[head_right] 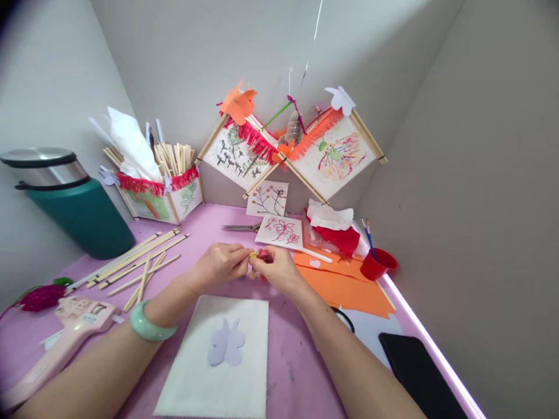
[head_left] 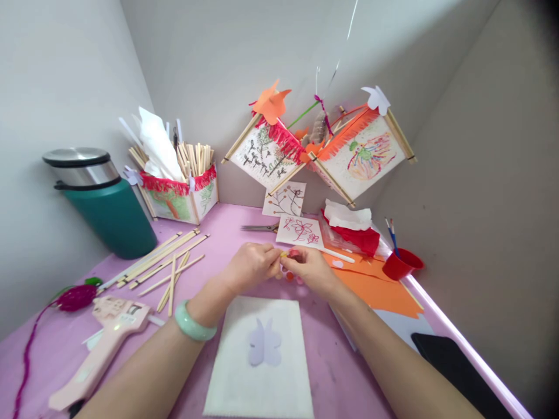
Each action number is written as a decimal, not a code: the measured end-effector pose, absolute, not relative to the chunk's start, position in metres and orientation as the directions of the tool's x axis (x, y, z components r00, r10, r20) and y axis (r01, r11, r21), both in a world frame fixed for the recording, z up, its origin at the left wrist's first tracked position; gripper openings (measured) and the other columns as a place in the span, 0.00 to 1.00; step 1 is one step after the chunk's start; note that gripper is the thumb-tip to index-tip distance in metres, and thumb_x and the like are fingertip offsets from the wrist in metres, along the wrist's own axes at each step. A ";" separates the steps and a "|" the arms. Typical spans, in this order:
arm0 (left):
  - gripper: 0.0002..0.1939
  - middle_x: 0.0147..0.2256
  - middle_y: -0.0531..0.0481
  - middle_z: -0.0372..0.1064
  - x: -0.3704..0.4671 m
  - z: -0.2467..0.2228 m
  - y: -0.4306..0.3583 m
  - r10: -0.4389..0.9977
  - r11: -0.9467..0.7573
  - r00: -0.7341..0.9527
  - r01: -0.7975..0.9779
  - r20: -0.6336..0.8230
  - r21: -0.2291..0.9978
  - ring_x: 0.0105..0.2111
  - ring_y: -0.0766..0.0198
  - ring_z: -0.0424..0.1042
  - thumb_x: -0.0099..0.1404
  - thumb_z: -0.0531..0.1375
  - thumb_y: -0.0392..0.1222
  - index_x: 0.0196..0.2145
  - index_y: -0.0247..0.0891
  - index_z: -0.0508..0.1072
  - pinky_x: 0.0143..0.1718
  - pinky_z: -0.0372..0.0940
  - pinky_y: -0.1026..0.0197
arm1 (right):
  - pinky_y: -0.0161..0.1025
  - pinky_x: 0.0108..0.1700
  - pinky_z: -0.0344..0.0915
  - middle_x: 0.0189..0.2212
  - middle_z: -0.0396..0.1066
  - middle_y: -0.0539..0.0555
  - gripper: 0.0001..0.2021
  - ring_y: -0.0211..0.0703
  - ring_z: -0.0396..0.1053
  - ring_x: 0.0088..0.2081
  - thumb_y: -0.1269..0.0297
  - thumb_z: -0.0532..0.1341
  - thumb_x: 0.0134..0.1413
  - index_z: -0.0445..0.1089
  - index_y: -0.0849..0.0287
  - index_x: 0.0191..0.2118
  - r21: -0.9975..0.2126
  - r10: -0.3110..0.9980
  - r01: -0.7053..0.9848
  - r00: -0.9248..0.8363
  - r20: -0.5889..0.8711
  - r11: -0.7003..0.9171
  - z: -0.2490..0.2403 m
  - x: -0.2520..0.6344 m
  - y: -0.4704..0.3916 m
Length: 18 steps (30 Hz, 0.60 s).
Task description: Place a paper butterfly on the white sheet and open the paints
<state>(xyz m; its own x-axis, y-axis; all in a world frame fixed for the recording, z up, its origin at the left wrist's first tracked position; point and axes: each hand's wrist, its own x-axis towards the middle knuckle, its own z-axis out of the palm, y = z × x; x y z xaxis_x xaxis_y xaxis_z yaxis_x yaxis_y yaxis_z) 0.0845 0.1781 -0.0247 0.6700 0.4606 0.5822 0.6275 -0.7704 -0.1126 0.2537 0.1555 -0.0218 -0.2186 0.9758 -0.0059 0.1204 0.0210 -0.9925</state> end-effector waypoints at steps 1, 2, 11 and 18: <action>0.11 0.21 0.51 0.66 0.085 -0.024 0.178 0.463 -0.772 0.668 0.627 0.583 -0.106 0.20 0.67 0.65 0.63 0.50 0.35 0.27 0.36 0.70 0.23 0.58 0.65 | 0.31 0.17 0.51 0.17 0.69 0.47 0.15 0.33 0.61 0.16 0.55 0.64 0.42 0.58 0.57 0.23 -0.993 0.975 0.118 -0.220 -0.002 0.024 -0.023 0.254 0.156; 0.11 0.21 0.52 0.66 0.085 -0.024 0.178 0.465 -0.772 0.666 0.627 0.584 -0.101 0.20 0.68 0.64 0.63 0.50 0.35 0.26 0.36 0.69 0.23 0.58 0.65 | 0.31 0.17 0.51 0.16 0.69 0.47 0.15 0.33 0.61 0.16 0.55 0.64 0.42 0.58 0.56 0.23 -0.993 0.975 0.116 -0.220 0.000 0.027 -0.025 0.254 0.156; 0.12 0.21 0.51 0.68 0.085 -0.024 0.180 0.462 -0.778 0.654 0.623 0.599 -0.080 0.19 0.67 0.66 0.61 0.51 0.34 0.26 0.36 0.72 0.22 0.56 0.65 | 0.30 0.19 0.52 0.17 0.69 0.47 0.13 0.34 0.64 0.18 0.57 0.63 0.44 0.58 0.56 0.24 -0.994 0.978 0.111 -0.208 -0.007 0.016 -0.026 0.253 0.156; 0.11 0.26 0.50 0.72 0.084 -0.018 0.178 0.450 -0.792 0.661 0.606 0.601 -0.075 0.23 0.66 0.70 0.65 0.51 0.36 0.34 0.37 0.74 0.24 0.59 0.64 | 0.30 0.19 0.51 0.19 0.69 0.49 0.09 0.33 0.63 0.20 0.59 0.62 0.48 0.67 0.60 0.27 -0.995 0.953 0.083 -0.294 -0.074 -0.051 -0.021 0.261 0.158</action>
<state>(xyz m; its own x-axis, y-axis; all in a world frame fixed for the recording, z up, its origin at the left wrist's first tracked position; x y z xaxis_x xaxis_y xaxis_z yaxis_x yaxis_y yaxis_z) 0.0840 0.1776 -0.0178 0.6610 0.4497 0.6007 0.6064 -0.7917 -0.0746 0.2608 0.1580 -0.0209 -0.2936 0.9531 -0.0738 0.0832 -0.0515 -0.9952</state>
